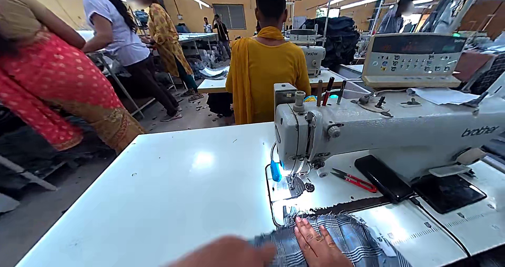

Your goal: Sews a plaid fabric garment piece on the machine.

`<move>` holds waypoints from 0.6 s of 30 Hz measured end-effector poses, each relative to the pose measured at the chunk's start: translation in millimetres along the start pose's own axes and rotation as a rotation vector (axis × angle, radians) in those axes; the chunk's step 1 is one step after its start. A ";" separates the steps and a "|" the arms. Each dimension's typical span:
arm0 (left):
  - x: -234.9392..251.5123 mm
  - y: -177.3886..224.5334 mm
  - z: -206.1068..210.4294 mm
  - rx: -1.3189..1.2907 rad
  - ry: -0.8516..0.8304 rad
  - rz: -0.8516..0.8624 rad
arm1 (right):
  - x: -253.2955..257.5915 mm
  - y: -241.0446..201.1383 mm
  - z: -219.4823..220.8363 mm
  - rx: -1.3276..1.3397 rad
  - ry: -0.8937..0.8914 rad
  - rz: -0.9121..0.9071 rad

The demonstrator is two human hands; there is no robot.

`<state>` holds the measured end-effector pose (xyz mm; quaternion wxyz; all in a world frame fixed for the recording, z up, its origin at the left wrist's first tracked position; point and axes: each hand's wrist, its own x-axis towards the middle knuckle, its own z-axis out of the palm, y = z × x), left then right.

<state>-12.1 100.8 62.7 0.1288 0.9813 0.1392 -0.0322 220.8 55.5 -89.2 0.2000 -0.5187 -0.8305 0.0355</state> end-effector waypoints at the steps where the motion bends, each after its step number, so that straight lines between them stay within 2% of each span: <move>1: 1.3 -20.1 -4.8 0.115 0.024 0.023 | 0.3 -3.9 -3.1 0.014 -0.032 0.027; 2: 3.5 -35.6 -4.6 0.190 0.011 -0.025 | 0.4 -6.8 -5.5 0.028 -0.060 0.047; 3: 7.6 -42.9 -3.4 0.206 -0.094 -0.168 | 0.5 -8.8 -7.4 0.046 -0.090 0.060; 5: 26.4 -41.3 0.2 0.089 -0.485 -0.582 | -1.1 -11.4 -8.5 0.051 -0.118 0.066; 6: 36.3 -37.1 5.3 0.025 -0.619 -0.735 | -2.5 -11.5 -7.7 0.042 -0.113 0.056; 7: 42.0 -32.4 11.9 -0.024 -0.660 -0.815 | -3.8 -10.9 -5.8 0.028 -0.096 0.040; 8: 44.1 -28.9 18.9 -0.061 -0.599 -0.819 | -5.4 -10.1 -5.3 0.029 -0.095 0.030; 12: 56.8 -19.7 60.6 -0.343 0.071 -0.691 | -16.9 -6.5 -5.5 0.079 -0.090 -0.006; 14: 62.1 -14.7 79.2 -0.460 0.206 -0.715 | -23.3 -4.9 -8.3 0.079 -0.086 -0.029; 18: 61.5 -16.6 103.0 -0.430 0.389 -0.694 | -33.6 3.2 -14.0 0.247 -0.046 -0.023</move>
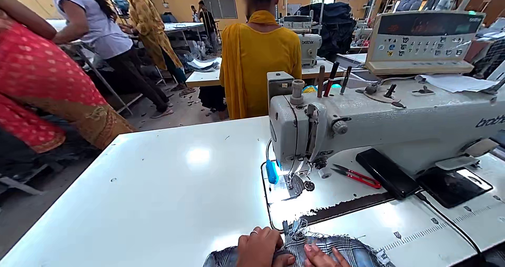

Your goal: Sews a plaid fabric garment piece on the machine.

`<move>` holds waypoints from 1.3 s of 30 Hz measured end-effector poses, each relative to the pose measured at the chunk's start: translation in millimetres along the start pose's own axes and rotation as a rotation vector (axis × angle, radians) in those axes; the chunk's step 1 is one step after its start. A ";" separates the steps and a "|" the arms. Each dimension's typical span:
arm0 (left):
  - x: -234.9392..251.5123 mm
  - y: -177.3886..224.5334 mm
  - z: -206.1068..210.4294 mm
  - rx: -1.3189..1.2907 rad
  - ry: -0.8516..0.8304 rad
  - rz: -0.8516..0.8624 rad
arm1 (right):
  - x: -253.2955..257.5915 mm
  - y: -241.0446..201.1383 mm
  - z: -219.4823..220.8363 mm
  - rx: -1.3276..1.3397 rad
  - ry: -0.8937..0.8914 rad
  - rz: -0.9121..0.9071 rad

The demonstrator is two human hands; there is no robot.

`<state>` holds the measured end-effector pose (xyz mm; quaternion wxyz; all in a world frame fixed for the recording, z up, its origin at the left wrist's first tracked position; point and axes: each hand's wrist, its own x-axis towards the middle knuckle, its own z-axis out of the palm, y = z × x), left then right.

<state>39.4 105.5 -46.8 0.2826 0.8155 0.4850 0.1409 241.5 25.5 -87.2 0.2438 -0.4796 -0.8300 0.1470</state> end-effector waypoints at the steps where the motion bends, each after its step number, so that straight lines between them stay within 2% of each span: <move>1: 0.2 -1.0 0.4 -0.003 0.010 0.015 | -0.6 2.2 -3.0 0.107 0.051 0.042; 3: 2.1 -3.9 2.0 -0.009 0.043 0.043 | 3.5 2.8 -12.1 0.250 0.144 0.178; 6: 8.5 -4.8 -0.9 -0.008 0.006 0.068 | 22.3 1.0 -20.6 0.297 0.189 0.352; 12: 21.7 -1.5 -6.7 0.004 -0.095 0.107 | 55.6 -7.7 -14.5 0.169 0.064 0.594; 15: 19.2 -7.1 -5.6 -0.013 -0.045 0.138 | 54.4 -9.2 -9.2 0.129 0.105 0.579; 19: 12.6 -13.8 3.0 -0.107 0.055 0.221 | 45.6 -5.8 5.1 0.115 0.300 0.488; 22: 11.7 -13.2 6.4 -0.199 0.078 0.210 | 43.0 -5.1 7.5 0.132 0.335 0.474; 28: 20.0 -11.2 5.4 -0.295 -0.007 0.164 | 42.4 -4.0 8.4 0.159 0.329 0.464; 34: 32.6 -7.1 1.9 -0.254 -0.136 0.093 | 42.2 -4.6 8.9 0.108 0.310 0.444; 39: 35.9 -2.9 -1.5 -0.228 -0.204 0.031 | 46.2 -7.3 4.4 0.122 0.275 0.507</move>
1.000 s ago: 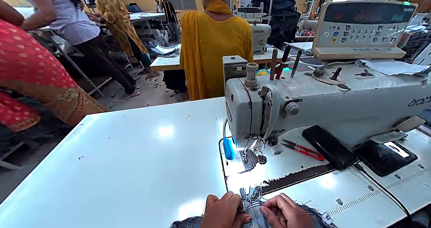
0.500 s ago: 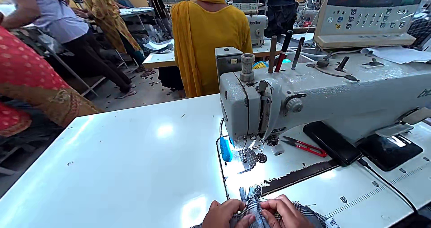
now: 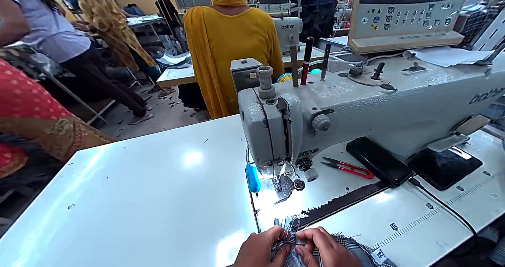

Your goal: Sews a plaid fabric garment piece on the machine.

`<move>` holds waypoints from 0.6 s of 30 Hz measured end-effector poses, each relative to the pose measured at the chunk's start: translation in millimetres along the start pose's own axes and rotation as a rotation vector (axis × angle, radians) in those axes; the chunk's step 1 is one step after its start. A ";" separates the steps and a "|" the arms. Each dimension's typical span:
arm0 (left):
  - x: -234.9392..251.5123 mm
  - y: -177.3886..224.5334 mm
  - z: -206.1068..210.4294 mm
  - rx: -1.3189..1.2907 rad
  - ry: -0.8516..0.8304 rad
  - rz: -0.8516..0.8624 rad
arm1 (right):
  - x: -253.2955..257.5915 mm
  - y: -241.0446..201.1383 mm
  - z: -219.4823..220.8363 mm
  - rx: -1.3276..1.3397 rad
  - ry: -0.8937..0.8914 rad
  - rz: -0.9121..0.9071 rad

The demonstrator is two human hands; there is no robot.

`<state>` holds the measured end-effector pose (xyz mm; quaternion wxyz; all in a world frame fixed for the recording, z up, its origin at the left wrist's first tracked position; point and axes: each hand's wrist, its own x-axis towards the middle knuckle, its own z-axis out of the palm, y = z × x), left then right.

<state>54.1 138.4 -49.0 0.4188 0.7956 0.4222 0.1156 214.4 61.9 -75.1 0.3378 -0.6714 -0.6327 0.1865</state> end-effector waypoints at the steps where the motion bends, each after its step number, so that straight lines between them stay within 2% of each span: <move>1: 1.0 1.2 -0.3 0.022 -0.019 -0.015 | 2.9 -1.6 -2.4 -0.008 -0.032 0.023; 5: 4.3 5.9 -1.5 0.076 -0.061 -0.061 | 18.2 -12.0 -13.8 -0.060 -0.228 0.120; 9: 3.1 9.4 -0.9 0.111 -0.019 -0.133 | 22.5 -13.4 -15.2 -0.102 -0.257 0.111; 12: -2.9 13.2 3.1 0.192 0.087 -0.234 | 22.4 -13.2 -12.8 -0.132 -0.254 0.096; 14: -11.8 12.6 3.0 0.269 0.150 -0.221 | 23.8 -14.7 -11.7 -0.153 -0.259 0.099; 18: -25.6 4.9 -6.3 0.228 0.147 -0.109 | 26.8 -17.4 -13.3 -0.160 -0.283 0.126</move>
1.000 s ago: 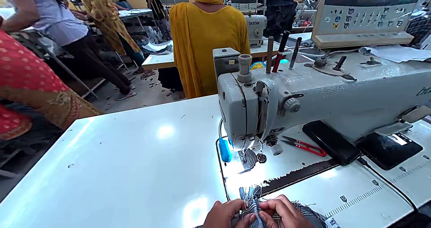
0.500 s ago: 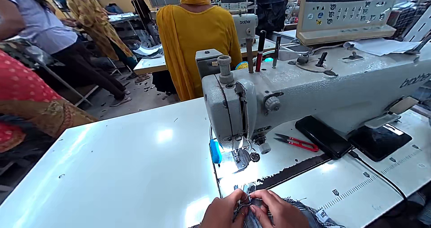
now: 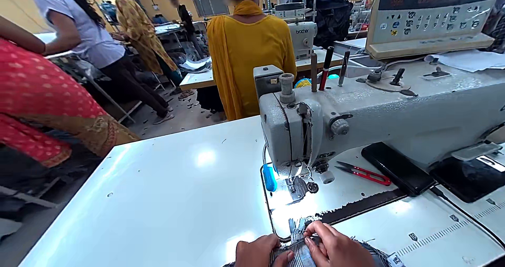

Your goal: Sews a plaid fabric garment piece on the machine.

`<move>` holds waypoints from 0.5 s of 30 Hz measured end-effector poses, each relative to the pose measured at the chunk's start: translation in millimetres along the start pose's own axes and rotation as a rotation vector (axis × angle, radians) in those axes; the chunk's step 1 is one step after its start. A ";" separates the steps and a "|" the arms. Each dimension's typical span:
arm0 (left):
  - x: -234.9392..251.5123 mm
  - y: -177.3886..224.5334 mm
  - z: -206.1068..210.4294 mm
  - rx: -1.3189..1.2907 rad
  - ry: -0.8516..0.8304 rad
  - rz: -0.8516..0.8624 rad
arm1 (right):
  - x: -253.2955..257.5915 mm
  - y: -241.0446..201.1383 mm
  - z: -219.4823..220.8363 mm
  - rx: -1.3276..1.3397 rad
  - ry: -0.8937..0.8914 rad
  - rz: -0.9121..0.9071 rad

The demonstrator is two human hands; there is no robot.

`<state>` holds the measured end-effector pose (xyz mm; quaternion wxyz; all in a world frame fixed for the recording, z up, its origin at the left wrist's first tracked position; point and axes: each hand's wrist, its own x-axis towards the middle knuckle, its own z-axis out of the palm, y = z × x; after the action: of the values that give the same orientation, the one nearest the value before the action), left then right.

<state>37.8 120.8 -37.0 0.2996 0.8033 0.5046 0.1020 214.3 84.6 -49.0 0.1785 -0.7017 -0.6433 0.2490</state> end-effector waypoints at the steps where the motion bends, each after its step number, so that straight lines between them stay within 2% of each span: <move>1: 0.8 -2.5 0.4 -0.019 0.038 0.031 | -0.1 -0.5 0.3 -0.001 0.010 0.001; 5: 12.9 -6.6 5.4 0.039 0.166 0.107 | 1.0 -2.8 -1.9 -0.003 -0.017 0.027; 10: 23.3 -5.9 -1.2 0.065 -0.015 -0.026 | 4.0 -2.8 -6.7 0.003 -0.081 0.069; 15: 19.8 -9.5 5.8 0.059 0.082 0.036 | 7.8 -5.9 -11.8 0.018 -0.138 0.139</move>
<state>42.7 138.8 -49.9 0.2530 0.8159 0.5046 0.1251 216.7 93.8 -37.0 0.1224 -0.7243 -0.6015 0.3141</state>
